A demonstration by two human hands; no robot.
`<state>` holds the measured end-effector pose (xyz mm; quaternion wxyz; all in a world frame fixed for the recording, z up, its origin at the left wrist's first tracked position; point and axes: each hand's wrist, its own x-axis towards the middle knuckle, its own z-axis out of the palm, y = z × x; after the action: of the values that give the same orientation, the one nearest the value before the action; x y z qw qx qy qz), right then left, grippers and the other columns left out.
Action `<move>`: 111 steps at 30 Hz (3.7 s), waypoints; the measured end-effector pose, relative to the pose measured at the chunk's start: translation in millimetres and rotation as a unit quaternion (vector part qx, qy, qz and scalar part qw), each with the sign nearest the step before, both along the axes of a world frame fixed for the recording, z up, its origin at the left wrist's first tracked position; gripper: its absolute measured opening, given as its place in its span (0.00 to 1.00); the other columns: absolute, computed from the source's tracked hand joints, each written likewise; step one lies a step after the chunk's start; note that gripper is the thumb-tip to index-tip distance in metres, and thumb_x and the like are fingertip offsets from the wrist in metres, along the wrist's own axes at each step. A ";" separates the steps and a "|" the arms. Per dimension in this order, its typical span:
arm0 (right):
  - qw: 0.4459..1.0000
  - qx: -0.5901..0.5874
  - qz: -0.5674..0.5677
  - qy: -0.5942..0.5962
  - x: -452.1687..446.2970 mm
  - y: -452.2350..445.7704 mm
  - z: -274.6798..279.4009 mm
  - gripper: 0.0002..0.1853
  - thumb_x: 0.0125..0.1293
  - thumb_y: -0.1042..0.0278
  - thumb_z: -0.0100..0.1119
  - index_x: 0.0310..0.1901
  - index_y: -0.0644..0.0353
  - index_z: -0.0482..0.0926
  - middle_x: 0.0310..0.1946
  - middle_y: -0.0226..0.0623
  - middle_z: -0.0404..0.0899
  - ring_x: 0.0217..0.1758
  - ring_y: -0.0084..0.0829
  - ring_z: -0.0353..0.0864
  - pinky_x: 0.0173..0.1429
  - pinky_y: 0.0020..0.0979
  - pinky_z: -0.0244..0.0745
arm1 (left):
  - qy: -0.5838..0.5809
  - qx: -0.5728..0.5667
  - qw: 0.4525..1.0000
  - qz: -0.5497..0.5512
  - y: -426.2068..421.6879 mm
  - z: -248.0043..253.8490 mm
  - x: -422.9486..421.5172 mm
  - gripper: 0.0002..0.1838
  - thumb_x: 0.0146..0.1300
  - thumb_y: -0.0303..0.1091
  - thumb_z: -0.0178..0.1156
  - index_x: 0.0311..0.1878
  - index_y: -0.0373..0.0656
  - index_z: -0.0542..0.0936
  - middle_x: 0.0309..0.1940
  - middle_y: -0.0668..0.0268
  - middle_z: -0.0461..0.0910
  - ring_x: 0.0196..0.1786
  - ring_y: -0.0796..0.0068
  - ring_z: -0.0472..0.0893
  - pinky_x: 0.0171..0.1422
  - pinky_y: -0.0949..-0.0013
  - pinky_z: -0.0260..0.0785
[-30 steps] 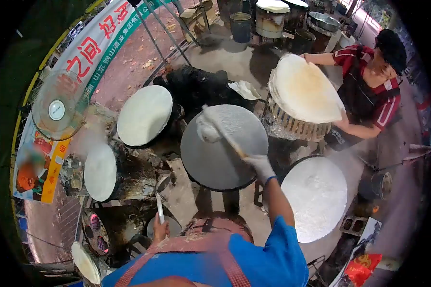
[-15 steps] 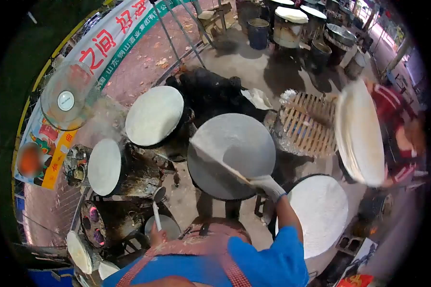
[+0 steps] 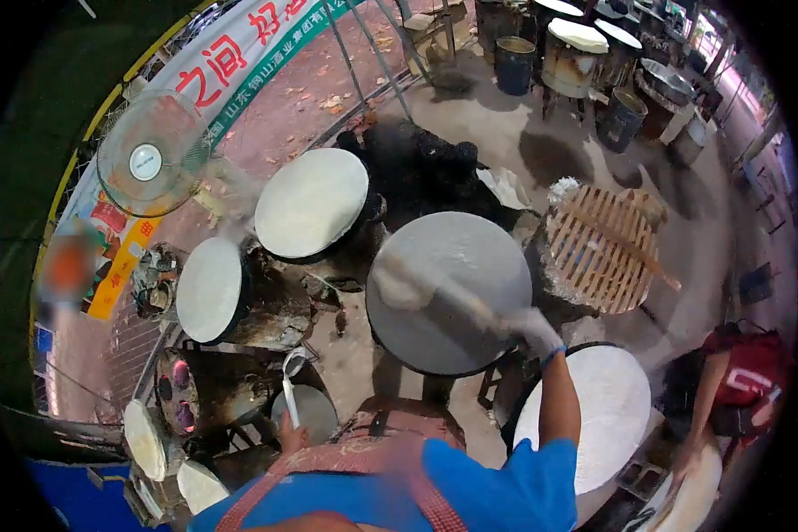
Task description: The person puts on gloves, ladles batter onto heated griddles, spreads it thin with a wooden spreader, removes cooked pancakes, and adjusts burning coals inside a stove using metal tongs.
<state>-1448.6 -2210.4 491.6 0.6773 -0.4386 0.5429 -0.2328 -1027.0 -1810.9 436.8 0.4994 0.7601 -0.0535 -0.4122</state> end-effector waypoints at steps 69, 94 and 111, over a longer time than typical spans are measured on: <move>0.861 -0.253 -0.236 0.373 109.8 273.5 -64.9 0.18 0.58 0.55 0.57 0.45 0.56 0.80 0.32 0.45 0.81 0.32 0.38 0.80 0.41 0.32 0.73 | 0.580 -0.174 0.788 -0.111 130.2 29.9 92.0 0.16 0.67 0.43 0.45 0.25 0.45 0.67 0.17 0.71 0.63 0.15 0.79 0.64 0.13 0.73 0.57; 0.798 -0.249 0.053 0.546 76.3 294.3 -62.9 0.15 0.63 0.57 0.54 0.47 0.55 0.80 0.45 0.46 0.78 0.39 0.38 0.79 0.40 0.31 0.72 | 0.489 0.072 0.837 -0.234 45.0 35.6 48.7 0.22 0.69 0.45 0.40 0.18 0.49 0.61 0.08 0.73 0.56 0.09 0.79 0.57 0.14 0.75 0.53; 0.873 -0.413 -0.168 0.197 96.9 172.1 -67.4 0.17 0.52 0.60 0.63 0.35 0.69 0.81 0.29 0.37 0.82 0.32 0.31 0.80 0.39 0.29 0.72 | 0.463 0.044 0.885 -0.022 57.0 42.0 28.8 0.17 0.65 0.39 0.45 0.19 0.50 0.62 0.12 0.74 0.56 0.11 0.81 0.57 0.10 0.76 0.50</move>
<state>-1351.7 -2038.3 424.2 0.2642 -0.6171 0.5847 -0.4554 -998.2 -1753.9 478.8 0.4237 0.5027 0.1854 -0.7303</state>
